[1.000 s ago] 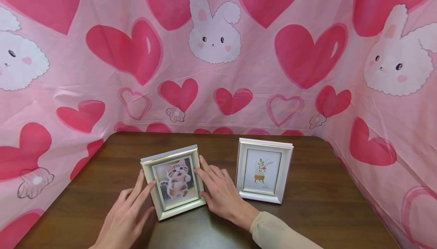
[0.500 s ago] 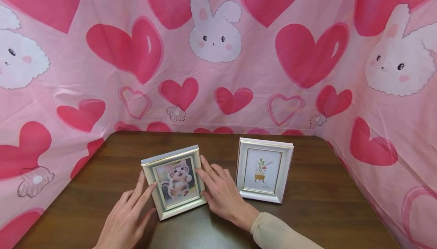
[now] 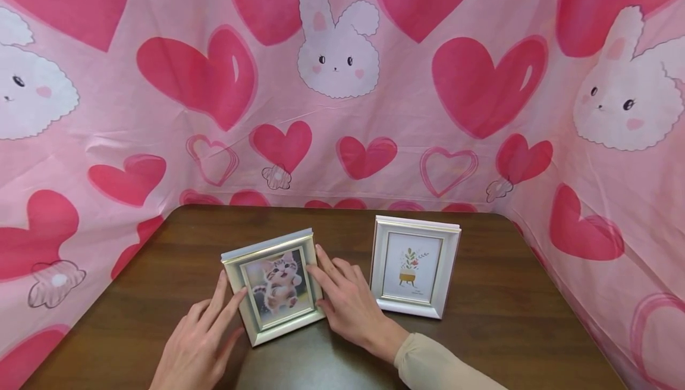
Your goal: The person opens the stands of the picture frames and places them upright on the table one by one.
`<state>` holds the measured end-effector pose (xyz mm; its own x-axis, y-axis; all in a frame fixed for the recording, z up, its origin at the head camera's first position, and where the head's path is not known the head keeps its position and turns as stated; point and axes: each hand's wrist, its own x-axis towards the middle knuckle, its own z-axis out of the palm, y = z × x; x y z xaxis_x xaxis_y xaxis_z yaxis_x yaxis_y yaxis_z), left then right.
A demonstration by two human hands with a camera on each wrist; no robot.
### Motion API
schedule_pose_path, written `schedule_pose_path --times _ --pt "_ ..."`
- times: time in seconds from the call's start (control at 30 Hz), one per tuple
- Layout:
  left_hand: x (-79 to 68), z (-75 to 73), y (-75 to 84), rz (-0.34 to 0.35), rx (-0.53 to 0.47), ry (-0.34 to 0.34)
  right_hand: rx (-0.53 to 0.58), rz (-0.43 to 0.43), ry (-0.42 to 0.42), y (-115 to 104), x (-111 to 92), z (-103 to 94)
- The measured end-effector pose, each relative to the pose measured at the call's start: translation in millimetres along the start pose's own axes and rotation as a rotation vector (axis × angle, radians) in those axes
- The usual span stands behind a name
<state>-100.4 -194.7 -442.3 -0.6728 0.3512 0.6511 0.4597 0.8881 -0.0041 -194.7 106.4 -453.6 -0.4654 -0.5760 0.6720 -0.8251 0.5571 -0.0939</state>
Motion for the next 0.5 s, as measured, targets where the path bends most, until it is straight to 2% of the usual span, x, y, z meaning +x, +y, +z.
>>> schedule_pose_path --times 0.23,0.5 --pt "-3.7 -0.7 3.4 -0.017 0.019 -0.057 0.012 -0.035 0.037 2.9 -2.4 1.8" --pt "-3.7 -0.9 5.4 -0.003 0.065 -0.034 0.012 -0.041 0.040 3.4 -4.0 1.8"
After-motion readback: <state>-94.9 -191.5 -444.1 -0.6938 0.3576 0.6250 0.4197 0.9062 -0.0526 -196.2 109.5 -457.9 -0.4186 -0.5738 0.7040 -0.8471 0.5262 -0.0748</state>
